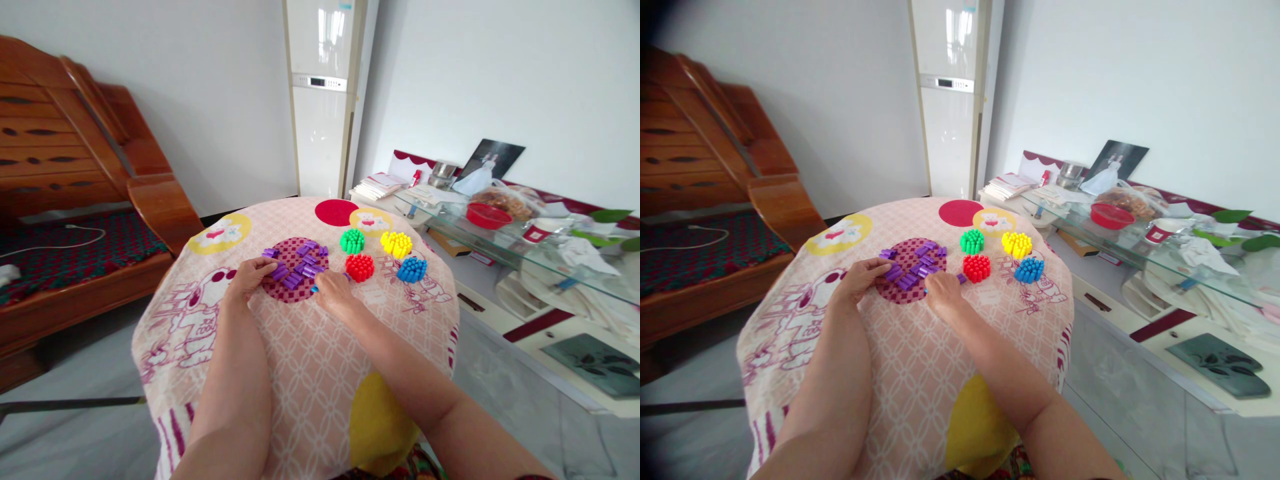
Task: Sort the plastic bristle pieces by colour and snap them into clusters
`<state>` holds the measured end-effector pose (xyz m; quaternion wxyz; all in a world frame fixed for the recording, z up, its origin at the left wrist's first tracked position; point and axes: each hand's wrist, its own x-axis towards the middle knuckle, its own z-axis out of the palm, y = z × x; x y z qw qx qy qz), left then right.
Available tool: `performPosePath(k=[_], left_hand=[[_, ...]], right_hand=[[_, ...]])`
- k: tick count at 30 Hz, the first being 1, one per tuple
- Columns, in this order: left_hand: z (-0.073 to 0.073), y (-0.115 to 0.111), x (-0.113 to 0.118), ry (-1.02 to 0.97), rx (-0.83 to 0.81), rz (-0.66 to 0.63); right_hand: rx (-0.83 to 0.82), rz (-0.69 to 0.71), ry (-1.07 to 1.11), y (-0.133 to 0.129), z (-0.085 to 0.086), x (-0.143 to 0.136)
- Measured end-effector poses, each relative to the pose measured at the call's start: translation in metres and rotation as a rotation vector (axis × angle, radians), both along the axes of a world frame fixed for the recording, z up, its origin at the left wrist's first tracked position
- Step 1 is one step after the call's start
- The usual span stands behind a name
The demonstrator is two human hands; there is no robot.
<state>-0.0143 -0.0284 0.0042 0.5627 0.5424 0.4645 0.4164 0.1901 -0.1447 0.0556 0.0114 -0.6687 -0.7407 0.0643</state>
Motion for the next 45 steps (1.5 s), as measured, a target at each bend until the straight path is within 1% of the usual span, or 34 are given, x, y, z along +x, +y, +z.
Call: performPosePath(k=[3, 8, 11, 13, 15, 17, 18, 21, 23, 25, 27, 29, 33, 37, 41, 45], left_hand=[[0.002, -0.001, 0.001, 0.004, 0.002, 0.007], [0.002, -0.001, 0.001, 0.016, -0.004, 0.009], [0.001, 0.000, 0.000, 0.023, -0.003, 0.014], [0.001, 0.000, 0.000, 0.026, -0.001, 0.011], [0.001, -0.001, 0.000, 0.027, 0.000, 0.006], [0.001, -0.001, 0.000, 0.026, 0.004, 0.000], [0.000, -0.001, 0.000, 0.023, 0.008, 0.001], [-0.001, -0.001, 0.001, 0.011, 0.009, 0.009], [-0.002, 0.000, 0.001, 0.008, 0.003, 0.014], [-0.002, 0.000, 0.001, 0.009, 0.000, 0.017], [-0.002, 0.000, 0.001, 0.009, 0.000, 0.018], [-0.001, 0.000, 0.001, 0.007, -0.005, 0.010], [-0.001, -0.001, 0.001, 0.021, -0.005, 0.007], [-0.001, 0.001, 0.001, 0.040, 0.000, 0.011], [-0.003, 0.002, 0.000, 0.048, 0.011, 0.007], [-0.004, 0.002, 0.000, 0.022, 0.004, 0.008]], right_hand=[[-0.009, -0.037, -0.004, 0.003, -0.002, 0.004], [0.003, -0.024, 0.038, 0.003, -0.004, 0.010], [0.044, -0.013, 0.126, -0.005, 0.000, 0.016], [0.101, 0.003, 0.240, -0.011, 0.005, 0.024], [0.171, 0.025, 0.365, -0.018, 0.009, 0.037], [0.245, 0.015, 0.461, -0.022, 0.012, 0.057], [0.281, -0.008, 0.494, -0.022, 0.012, 0.070], [0.409, -0.149, 0.544, -0.021, 0.009, 0.113], [0.486, -0.301, 0.493, -0.017, 0.008, 0.143], [0.558, -0.416, 0.399, -0.013, 0.007, 0.169], [0.601, -0.481, 0.293, -0.010, 0.006, 0.187], [0.591, -0.511, 0.198, -0.006, 0.003, 0.199], [0.500, -0.500, 0.071, 0.001, -0.008, 0.210], [0.457, -0.479, 0.007, 0.004, -0.017, 0.214], [0.420, -0.467, -0.020, 0.006, -0.019, 0.215], [0.419, -0.467, -0.019, 0.010, -0.020, 0.216]])
